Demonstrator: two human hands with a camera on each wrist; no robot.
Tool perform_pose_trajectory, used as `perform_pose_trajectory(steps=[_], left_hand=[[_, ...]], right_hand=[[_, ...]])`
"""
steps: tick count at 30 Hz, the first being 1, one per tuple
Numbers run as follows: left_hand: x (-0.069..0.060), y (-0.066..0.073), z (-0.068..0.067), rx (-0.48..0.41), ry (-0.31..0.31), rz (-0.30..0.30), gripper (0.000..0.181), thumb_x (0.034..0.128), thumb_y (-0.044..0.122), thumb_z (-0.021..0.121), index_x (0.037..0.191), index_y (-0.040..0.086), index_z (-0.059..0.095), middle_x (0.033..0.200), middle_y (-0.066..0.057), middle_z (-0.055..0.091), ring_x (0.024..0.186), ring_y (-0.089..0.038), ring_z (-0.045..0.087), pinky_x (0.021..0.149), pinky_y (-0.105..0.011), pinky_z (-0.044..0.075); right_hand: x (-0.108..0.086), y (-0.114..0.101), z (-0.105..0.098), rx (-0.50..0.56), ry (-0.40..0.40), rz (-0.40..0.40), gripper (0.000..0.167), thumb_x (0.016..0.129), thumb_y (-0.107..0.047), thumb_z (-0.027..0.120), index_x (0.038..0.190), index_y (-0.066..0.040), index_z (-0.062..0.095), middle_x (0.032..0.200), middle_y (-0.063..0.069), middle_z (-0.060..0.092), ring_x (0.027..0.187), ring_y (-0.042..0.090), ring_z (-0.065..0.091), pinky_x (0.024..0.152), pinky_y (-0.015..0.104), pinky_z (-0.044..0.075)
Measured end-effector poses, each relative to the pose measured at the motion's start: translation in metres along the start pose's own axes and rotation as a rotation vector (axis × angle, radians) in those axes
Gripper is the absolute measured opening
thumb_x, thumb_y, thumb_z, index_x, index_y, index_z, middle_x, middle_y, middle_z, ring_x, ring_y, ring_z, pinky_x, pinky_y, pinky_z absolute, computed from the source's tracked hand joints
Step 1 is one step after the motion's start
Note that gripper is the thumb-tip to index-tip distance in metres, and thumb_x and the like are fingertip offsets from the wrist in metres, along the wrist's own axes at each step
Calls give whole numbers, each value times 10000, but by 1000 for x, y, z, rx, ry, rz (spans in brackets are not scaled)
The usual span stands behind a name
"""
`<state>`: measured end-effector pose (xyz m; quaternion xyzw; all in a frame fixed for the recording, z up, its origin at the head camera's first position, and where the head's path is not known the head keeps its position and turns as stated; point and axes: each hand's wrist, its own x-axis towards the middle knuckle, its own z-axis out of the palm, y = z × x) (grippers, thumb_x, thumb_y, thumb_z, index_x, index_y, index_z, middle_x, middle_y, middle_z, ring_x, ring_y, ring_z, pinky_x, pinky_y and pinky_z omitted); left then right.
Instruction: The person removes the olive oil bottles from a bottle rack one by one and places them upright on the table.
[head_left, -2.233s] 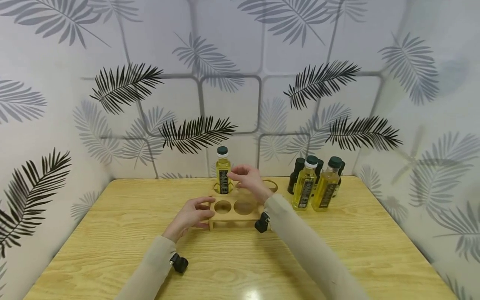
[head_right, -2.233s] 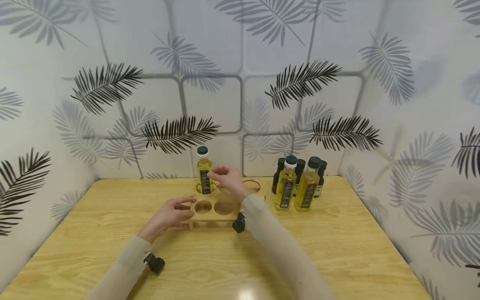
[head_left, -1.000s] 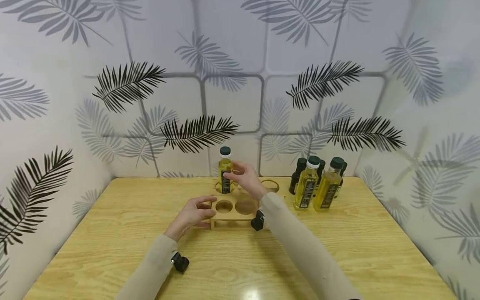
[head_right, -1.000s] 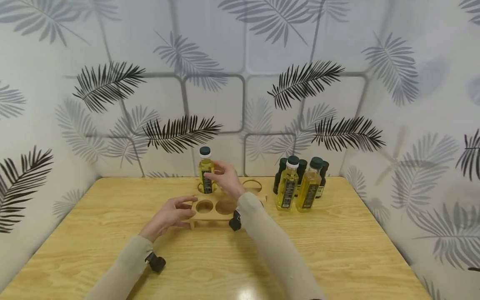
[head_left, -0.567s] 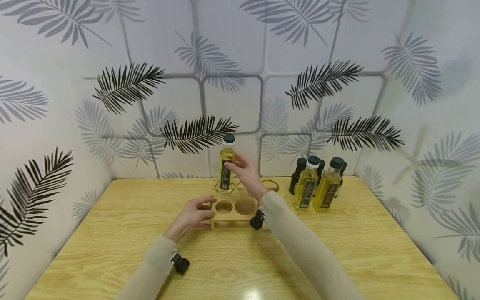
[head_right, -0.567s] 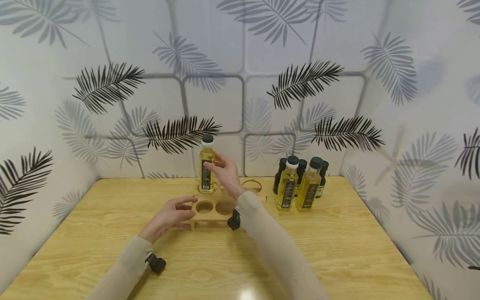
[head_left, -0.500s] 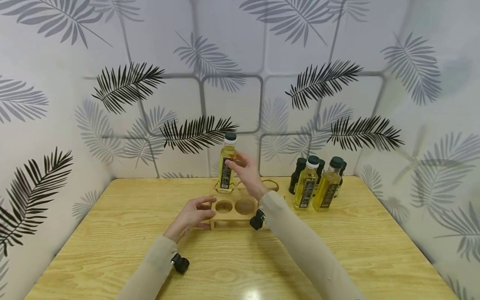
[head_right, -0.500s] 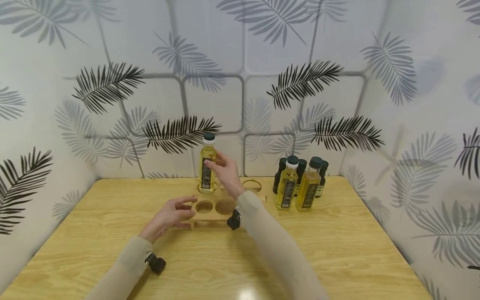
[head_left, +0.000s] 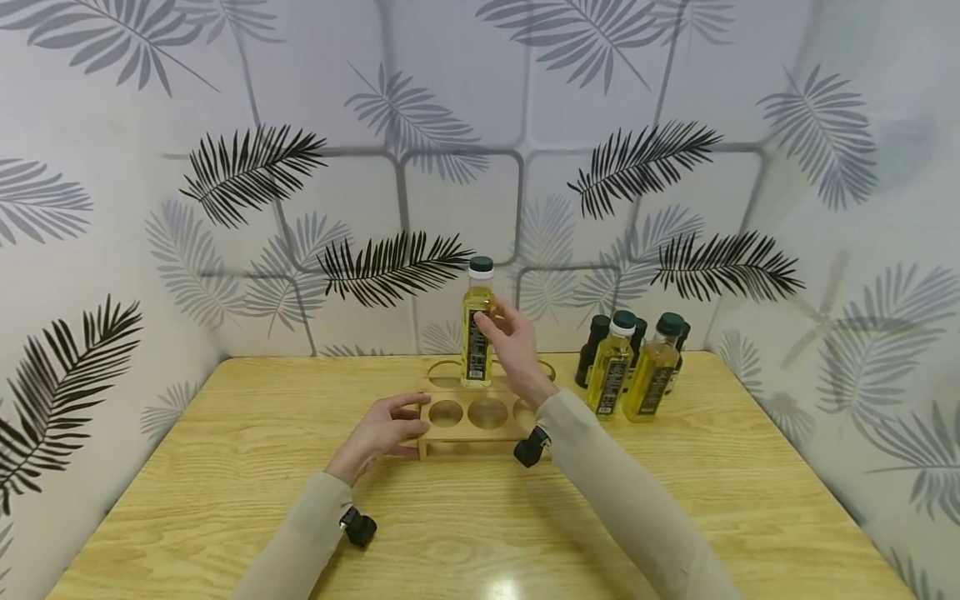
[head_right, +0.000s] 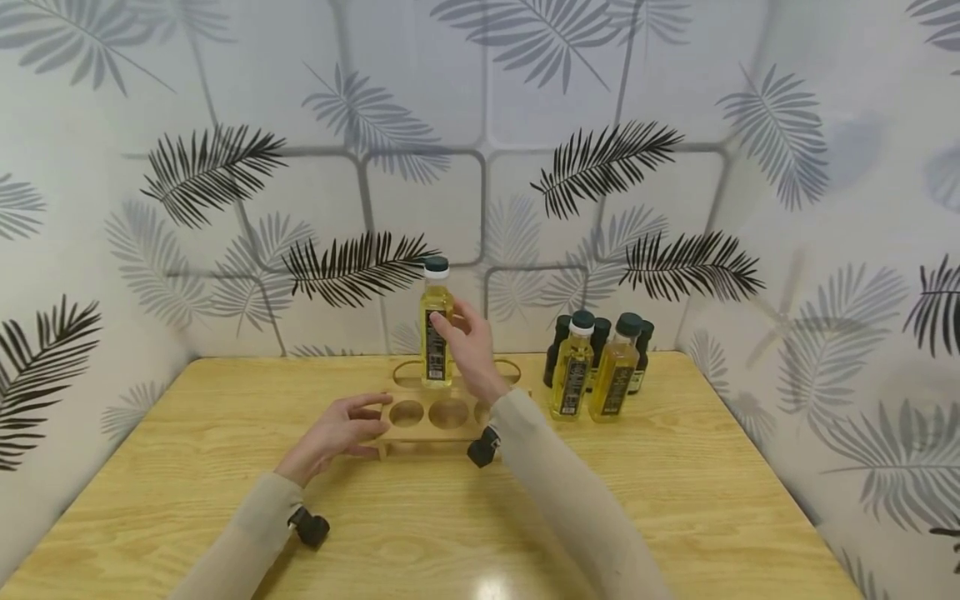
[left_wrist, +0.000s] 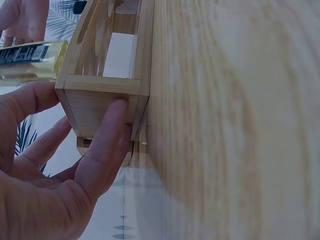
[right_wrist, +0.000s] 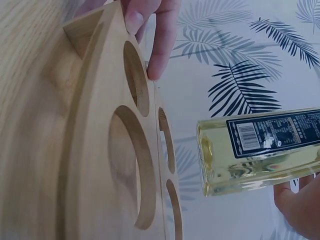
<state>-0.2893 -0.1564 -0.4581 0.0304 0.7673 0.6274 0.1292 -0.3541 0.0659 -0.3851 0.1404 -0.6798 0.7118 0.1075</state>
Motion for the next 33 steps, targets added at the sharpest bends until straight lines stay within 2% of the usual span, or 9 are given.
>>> perform_pose_trajectory(steps=[8,14,21,25,33], left_hand=[[-1,-2,-1,3,-10,4,505,928,87,663,1413,146,539,1320,-218,534,1067,-255,625,783,-446,605],[0,-3,0,-2,3,-8,496,924,82,665,1400,175,556,1316,-202,537,1082,-262,622,777,-441,606],[0,-1,0,-6,3,-7,507,917,69,675,1399,174,559,1334,-216,532,1064,-264,632,764,-437,609],[0,-1,0,-4,-4,-2,508,918,79,678,1403,174,556,1362,-226,513,1097,-286,627,770,-441,608],[1,-2,-1,2,-10,1,508,919,85,679,1402,181,557,1364,-221,515,1103,-285,626,768,-436,609]], right_hand=[[-16,2,-20,48,-3,62,555,977,-210,625,1492,-130,433,1419,101,492,1239,262,507,1135,483,363],[-26,0,-33,47,5,62,557,980,-209,619,1496,-126,425,1437,97,474,1217,222,508,1144,480,351],[-32,-2,-49,84,34,66,516,977,-175,619,1467,-108,470,1382,91,496,1118,118,533,1148,463,347],[-35,-4,-59,84,66,62,498,975,-177,624,1450,-108,495,1348,32,522,1113,91,550,1147,458,347],[-41,-5,-74,132,105,58,457,970,-157,632,1414,-99,537,1137,-117,614,1020,83,584,1057,371,402]])
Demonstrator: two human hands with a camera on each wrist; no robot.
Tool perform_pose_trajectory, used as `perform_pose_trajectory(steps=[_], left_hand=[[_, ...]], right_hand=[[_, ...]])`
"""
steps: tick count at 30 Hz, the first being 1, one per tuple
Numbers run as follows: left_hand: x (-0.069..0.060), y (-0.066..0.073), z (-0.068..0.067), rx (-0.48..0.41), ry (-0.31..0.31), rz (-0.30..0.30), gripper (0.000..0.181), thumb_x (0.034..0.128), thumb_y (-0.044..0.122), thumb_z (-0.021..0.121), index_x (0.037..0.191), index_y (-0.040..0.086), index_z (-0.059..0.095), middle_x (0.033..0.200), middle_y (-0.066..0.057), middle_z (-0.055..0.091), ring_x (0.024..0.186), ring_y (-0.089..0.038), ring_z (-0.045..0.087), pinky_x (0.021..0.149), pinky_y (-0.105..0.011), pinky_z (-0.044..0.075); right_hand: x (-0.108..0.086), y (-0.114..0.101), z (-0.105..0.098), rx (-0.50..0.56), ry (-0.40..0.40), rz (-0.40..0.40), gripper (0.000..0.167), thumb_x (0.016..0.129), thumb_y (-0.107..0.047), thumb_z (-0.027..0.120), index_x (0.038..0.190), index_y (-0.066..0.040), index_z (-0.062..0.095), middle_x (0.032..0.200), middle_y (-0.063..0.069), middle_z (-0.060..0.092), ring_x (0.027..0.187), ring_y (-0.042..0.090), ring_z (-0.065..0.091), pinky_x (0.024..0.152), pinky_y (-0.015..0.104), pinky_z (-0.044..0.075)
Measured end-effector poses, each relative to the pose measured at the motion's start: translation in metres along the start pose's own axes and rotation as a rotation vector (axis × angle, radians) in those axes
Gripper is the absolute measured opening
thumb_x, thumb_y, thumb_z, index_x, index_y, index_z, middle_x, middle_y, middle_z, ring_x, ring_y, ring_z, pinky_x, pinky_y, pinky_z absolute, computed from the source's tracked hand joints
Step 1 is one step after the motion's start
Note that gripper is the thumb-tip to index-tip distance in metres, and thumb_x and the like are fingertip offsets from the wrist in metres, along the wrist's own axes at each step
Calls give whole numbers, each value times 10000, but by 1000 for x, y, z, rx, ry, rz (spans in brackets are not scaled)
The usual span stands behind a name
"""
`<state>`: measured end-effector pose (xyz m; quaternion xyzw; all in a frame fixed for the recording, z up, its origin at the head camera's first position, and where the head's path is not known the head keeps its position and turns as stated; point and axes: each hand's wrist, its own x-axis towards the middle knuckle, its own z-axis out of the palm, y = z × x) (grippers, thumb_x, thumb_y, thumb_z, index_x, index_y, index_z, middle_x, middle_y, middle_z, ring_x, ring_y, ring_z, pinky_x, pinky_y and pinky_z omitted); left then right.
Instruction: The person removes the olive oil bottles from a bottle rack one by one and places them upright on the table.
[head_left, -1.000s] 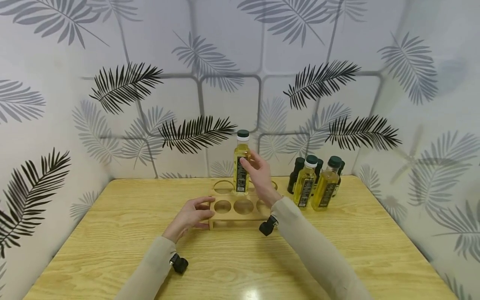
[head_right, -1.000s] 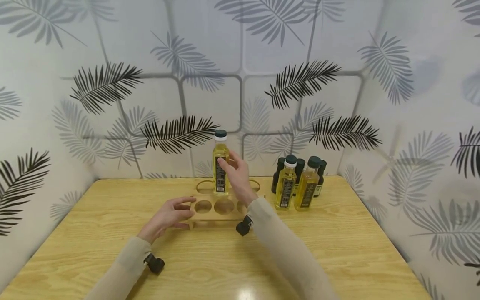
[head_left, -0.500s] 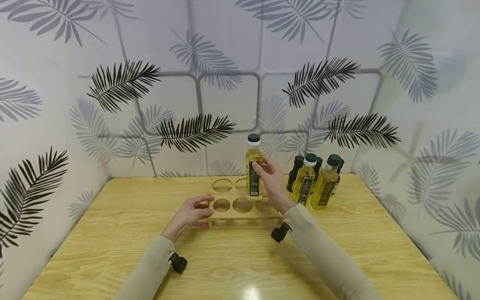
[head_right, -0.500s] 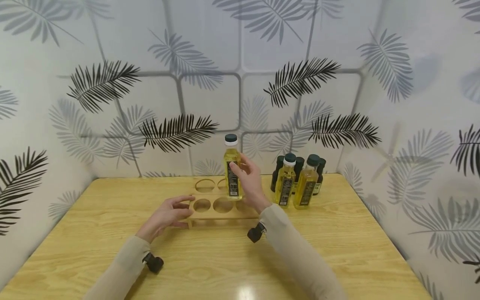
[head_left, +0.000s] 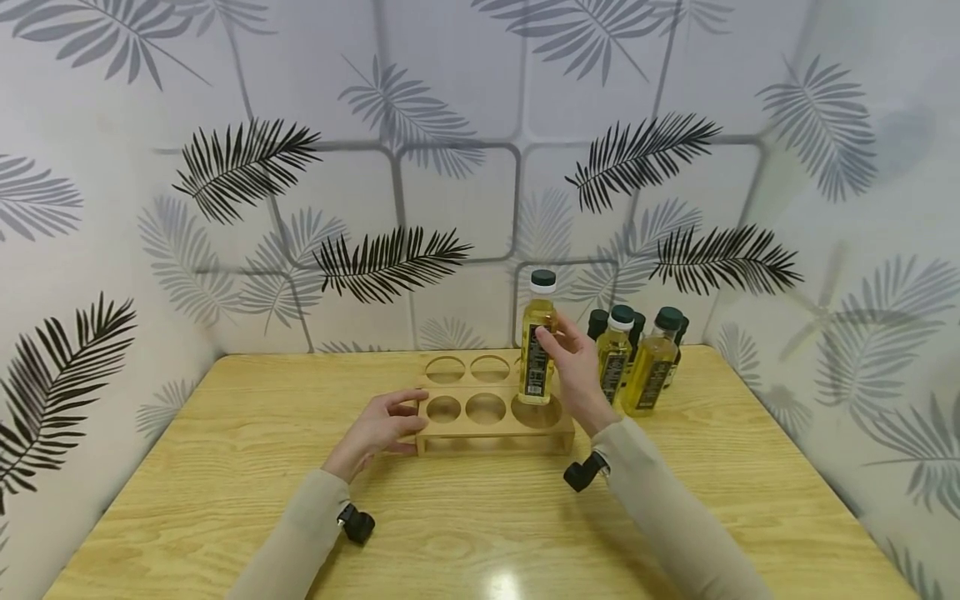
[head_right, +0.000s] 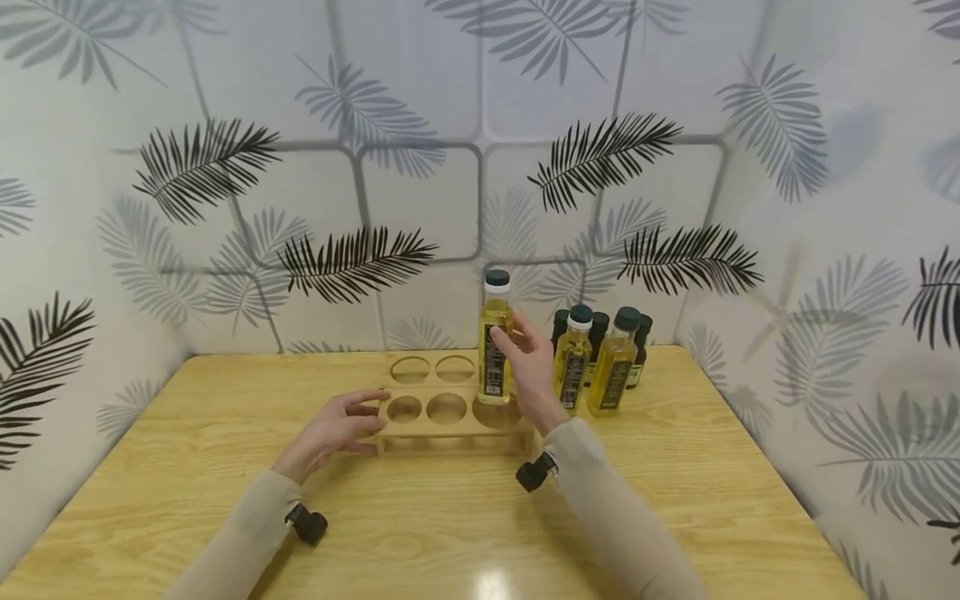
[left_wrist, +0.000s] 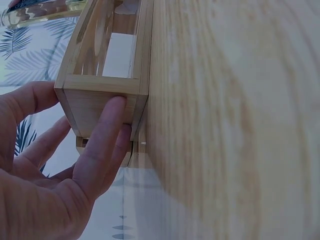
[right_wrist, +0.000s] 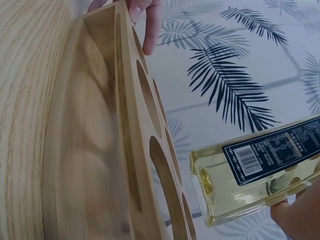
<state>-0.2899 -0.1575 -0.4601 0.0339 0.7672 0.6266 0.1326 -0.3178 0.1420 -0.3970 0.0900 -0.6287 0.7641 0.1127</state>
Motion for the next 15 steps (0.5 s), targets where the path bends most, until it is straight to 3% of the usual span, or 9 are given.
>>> perform_pose_trajectory(steps=[6,15], left_hand=[[-1,2,0,-7,-3,-3,511,919,85,676,1406,177,552,1345,-211,533,1078,-258,633,772,-440,608],[-1,1,0,-19,-3,-6,513,919,76,673,1407,175,552,1360,-211,521,1101,-270,620,767,-444,608]], right_hand=[[0,0,-7,47,0,17,494,956,-165,655,1428,-106,524,1161,-108,609,1044,103,578,1028,355,411],[-4,0,-14,27,75,24,463,936,-127,677,1380,-64,562,1146,-95,599,1027,89,583,1037,349,412]])
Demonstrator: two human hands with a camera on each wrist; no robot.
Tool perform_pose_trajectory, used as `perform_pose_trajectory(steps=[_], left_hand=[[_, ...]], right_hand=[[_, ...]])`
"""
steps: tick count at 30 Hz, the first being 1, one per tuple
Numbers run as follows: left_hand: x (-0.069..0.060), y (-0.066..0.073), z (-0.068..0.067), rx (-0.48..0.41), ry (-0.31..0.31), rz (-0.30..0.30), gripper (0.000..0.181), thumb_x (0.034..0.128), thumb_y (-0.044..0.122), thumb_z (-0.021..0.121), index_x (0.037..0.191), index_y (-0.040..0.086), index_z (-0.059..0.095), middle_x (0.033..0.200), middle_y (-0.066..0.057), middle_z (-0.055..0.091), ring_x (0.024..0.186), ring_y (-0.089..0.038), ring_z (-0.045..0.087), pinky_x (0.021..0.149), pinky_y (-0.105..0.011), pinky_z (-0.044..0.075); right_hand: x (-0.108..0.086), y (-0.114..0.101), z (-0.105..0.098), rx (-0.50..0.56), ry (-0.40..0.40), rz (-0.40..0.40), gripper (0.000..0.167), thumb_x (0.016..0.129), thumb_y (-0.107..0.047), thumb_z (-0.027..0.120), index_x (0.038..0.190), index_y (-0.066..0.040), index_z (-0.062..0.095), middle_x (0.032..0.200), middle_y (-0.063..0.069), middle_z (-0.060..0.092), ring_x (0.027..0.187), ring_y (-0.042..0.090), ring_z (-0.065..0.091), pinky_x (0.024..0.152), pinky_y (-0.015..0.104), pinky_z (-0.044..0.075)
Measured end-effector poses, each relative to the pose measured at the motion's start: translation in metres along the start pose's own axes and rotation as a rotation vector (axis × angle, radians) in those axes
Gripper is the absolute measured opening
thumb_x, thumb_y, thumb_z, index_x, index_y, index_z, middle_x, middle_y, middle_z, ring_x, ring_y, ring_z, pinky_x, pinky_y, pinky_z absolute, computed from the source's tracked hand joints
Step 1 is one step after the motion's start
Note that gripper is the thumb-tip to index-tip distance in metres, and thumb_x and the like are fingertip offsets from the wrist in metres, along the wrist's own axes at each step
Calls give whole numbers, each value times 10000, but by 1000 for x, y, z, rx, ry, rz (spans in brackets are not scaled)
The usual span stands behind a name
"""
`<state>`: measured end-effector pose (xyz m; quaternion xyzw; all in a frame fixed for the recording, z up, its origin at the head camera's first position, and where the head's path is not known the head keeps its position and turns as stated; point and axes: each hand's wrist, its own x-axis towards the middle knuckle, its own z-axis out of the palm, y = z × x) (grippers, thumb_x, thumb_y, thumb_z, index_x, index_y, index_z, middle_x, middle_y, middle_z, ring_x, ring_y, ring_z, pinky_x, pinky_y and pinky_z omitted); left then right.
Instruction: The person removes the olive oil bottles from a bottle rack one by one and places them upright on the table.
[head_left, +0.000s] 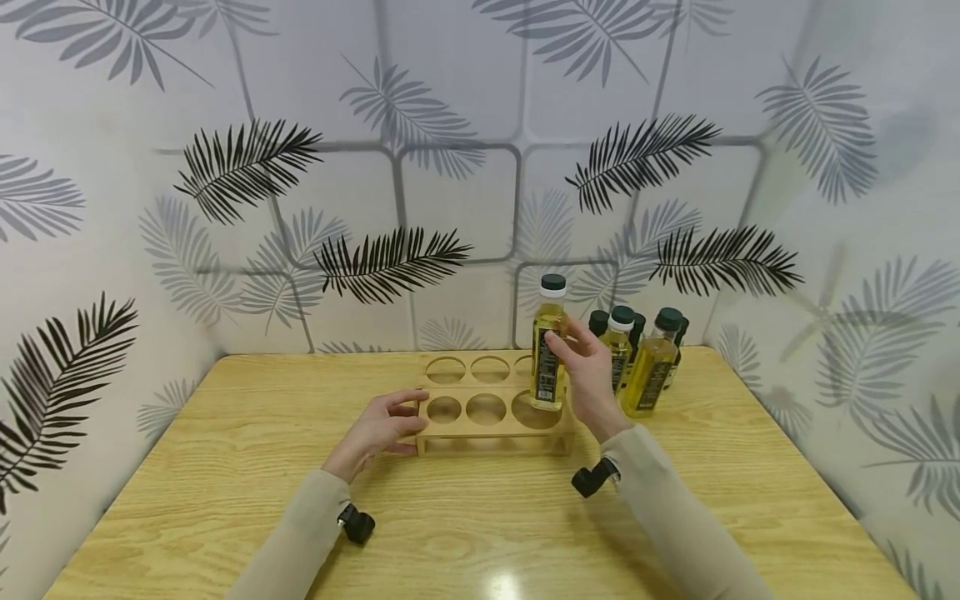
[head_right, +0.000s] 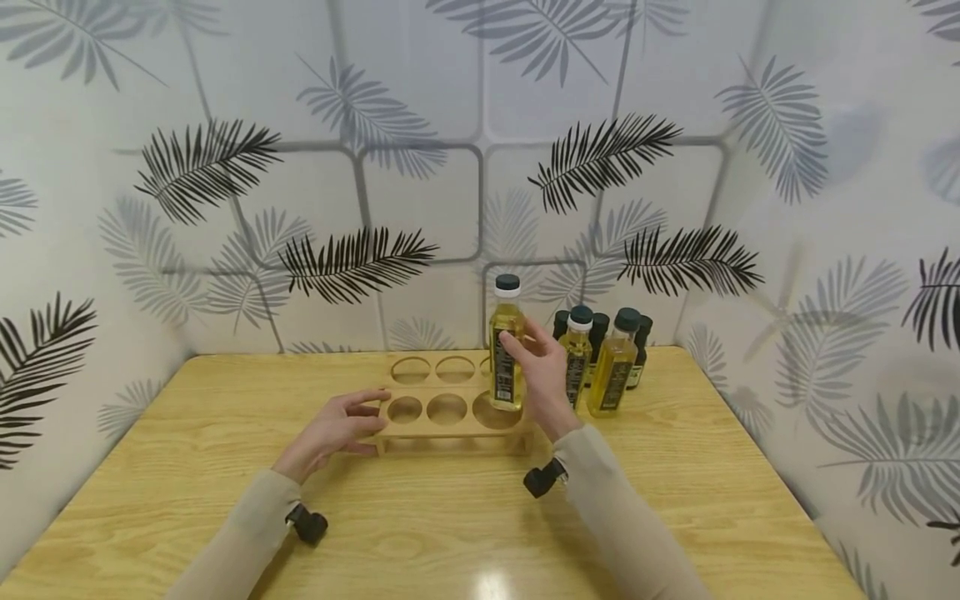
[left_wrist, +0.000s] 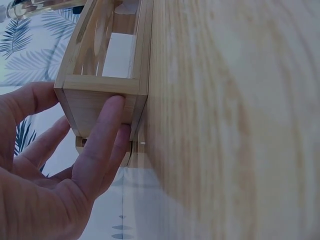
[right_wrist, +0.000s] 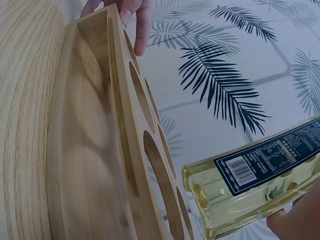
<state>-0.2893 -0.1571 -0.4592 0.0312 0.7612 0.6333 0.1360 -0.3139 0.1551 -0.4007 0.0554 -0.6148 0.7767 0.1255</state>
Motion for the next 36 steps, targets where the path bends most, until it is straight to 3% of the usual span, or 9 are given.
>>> perform_pose_trajectory(steps=[11,16,23,32,36], left_hand=[[0,-2,-1,2,1,-3,507,925,83,667,1409,178,549,1348,-205,519,1112,-280,616,764,-437,609],[-1,-1,-3,1,2,-1,512,924,85,666,1414,166,542,1350,-212,508,1109,-289,616,763,-439,610],[-1,-1,-2,-7,3,-4,509,924,83,668,1410,168,545,1352,-208,507,1095,-267,621,757,-436,611],[-1,-2,-2,0,-2,6,511,921,79,676,1408,174,551,1382,-218,504,1178,-321,589,752,-435,611],[0,-2,-1,1,-4,3,515,921,75,675,1410,171,549,1394,-222,492,1196,-337,577,753,-434,611]], right_hand=[[-3,-2,-14,0,60,27,459,878,-138,750,1322,-127,635,946,-125,671,925,75,596,779,282,411],[-5,-4,-20,-39,75,-19,472,878,-87,739,1334,-71,616,951,-132,648,893,56,598,805,233,494],[-8,-10,-28,-83,55,14,517,889,-95,727,1378,-61,562,966,-149,637,925,52,588,908,232,489],[-14,-17,-41,-79,54,-19,331,888,-111,729,1194,-167,615,950,-110,569,932,83,507,833,190,486],[-15,-17,-49,-70,52,-38,336,892,-93,722,1205,-164,625,965,-101,601,936,89,542,825,191,504]])
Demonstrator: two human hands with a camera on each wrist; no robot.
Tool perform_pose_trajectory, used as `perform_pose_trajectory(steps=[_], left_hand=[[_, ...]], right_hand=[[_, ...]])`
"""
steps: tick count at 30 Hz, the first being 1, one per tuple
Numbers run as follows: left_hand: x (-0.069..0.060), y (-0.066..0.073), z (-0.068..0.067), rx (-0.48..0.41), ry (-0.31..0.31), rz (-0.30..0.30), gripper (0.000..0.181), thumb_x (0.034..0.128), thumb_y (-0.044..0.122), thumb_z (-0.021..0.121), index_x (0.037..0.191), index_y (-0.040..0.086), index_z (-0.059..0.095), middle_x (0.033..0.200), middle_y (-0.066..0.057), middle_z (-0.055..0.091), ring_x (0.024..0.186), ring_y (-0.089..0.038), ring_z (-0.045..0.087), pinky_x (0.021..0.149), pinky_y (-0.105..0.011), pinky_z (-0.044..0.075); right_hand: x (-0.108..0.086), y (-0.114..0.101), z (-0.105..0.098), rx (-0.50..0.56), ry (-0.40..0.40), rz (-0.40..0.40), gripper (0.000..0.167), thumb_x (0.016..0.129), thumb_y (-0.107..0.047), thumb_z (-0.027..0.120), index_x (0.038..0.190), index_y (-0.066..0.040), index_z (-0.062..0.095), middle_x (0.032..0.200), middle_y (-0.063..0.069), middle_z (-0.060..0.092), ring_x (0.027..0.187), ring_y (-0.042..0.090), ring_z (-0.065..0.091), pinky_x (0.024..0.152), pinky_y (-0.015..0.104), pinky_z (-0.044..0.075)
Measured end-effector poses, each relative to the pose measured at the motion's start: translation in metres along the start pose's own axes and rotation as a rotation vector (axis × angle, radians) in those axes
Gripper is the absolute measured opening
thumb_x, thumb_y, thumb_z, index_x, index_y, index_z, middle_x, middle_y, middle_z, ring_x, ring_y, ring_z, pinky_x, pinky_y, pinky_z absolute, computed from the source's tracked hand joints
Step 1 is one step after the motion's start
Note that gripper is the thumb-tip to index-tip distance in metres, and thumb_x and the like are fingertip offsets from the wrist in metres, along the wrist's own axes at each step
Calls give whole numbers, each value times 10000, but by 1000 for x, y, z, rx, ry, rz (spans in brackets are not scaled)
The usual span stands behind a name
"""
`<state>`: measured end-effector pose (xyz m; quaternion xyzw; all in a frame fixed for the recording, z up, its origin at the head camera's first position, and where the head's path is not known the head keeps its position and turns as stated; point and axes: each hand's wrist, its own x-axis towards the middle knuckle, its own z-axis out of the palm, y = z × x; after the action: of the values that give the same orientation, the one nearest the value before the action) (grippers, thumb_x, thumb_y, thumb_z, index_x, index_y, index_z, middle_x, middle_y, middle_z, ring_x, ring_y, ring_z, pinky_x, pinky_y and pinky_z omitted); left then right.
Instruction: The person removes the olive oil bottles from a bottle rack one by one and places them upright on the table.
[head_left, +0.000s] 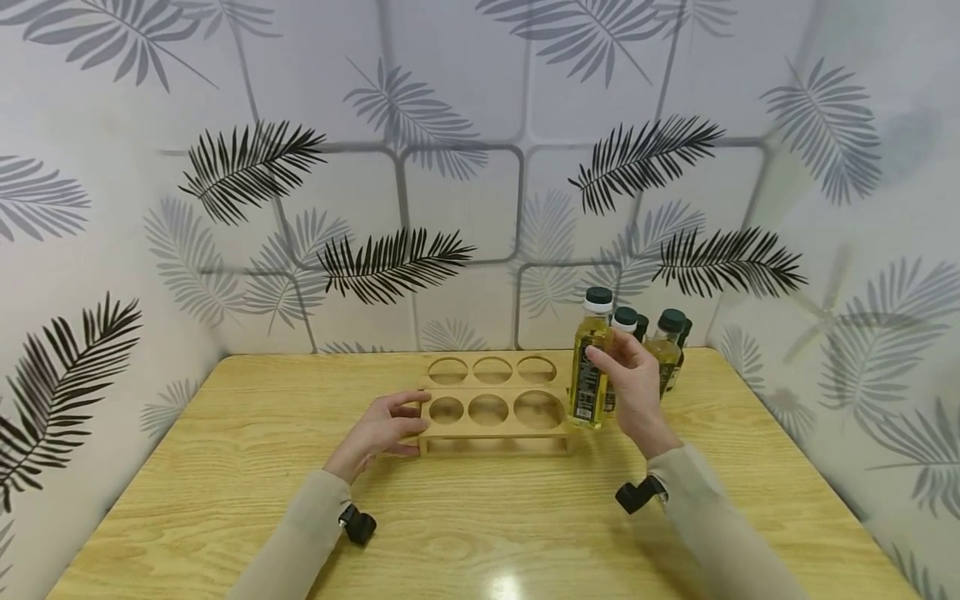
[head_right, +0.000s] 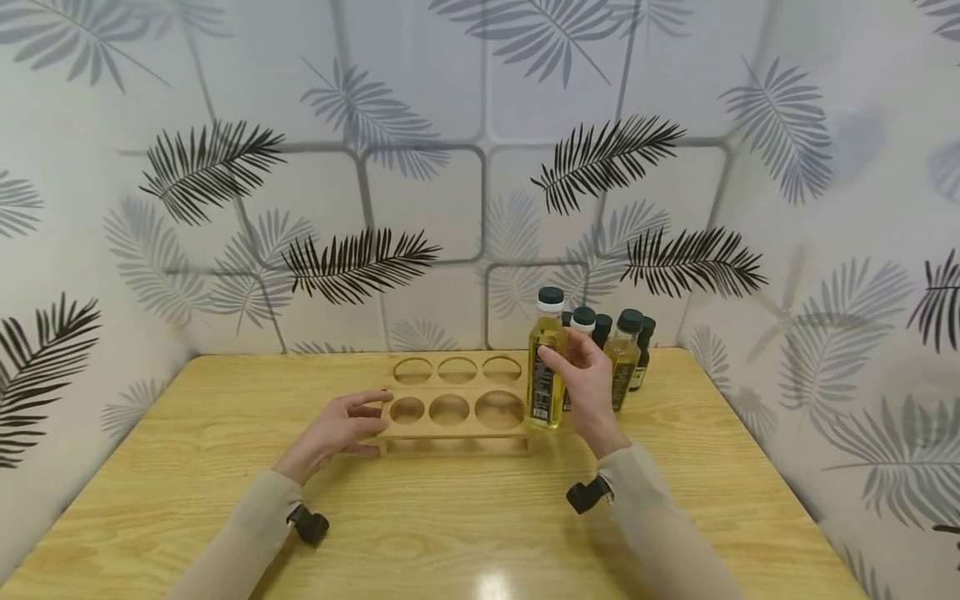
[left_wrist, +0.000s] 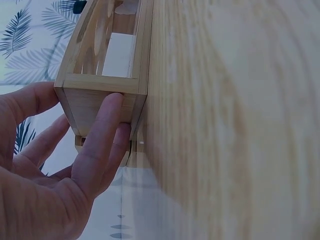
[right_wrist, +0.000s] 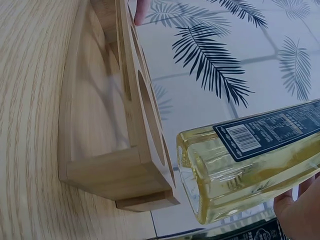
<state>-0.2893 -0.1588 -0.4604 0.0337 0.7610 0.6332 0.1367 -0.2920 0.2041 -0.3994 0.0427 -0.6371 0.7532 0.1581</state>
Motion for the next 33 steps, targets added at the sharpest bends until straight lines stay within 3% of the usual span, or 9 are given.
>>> perform_pose_trajectory(steps=[8,16,21,33], left_hand=[[-2,-1,0,3,-5,-5,521,928,76,667,1422,176,534,1370,-208,505,1121,-277,610,749,-417,613],[-3,-3,-1,2,-2,-3,515,931,80,666,1421,169,535,1404,-229,474,1216,-340,559,765,-431,610],[-4,-2,-1,-2,2,-12,509,929,78,667,1413,177,544,1395,-221,479,1185,-329,579,764,-430,610],[-3,-2,-3,4,-6,-4,512,929,116,679,1418,181,539,1406,-225,471,1199,-335,572,780,-442,606]], right_hand=[[-2,-3,-15,72,18,-39,332,901,-28,684,1190,-184,635,1011,-88,618,927,76,560,802,169,521],[-4,-6,-32,95,10,-80,355,891,-8,692,1214,-155,701,1015,-107,698,934,62,621,833,183,524],[-4,-7,-44,112,7,-99,388,898,25,670,1221,-188,711,1010,-126,706,942,44,626,827,176,523],[-5,-13,-69,7,85,-42,470,894,-37,703,1349,-86,597,968,-156,698,946,8,616,864,133,481]])
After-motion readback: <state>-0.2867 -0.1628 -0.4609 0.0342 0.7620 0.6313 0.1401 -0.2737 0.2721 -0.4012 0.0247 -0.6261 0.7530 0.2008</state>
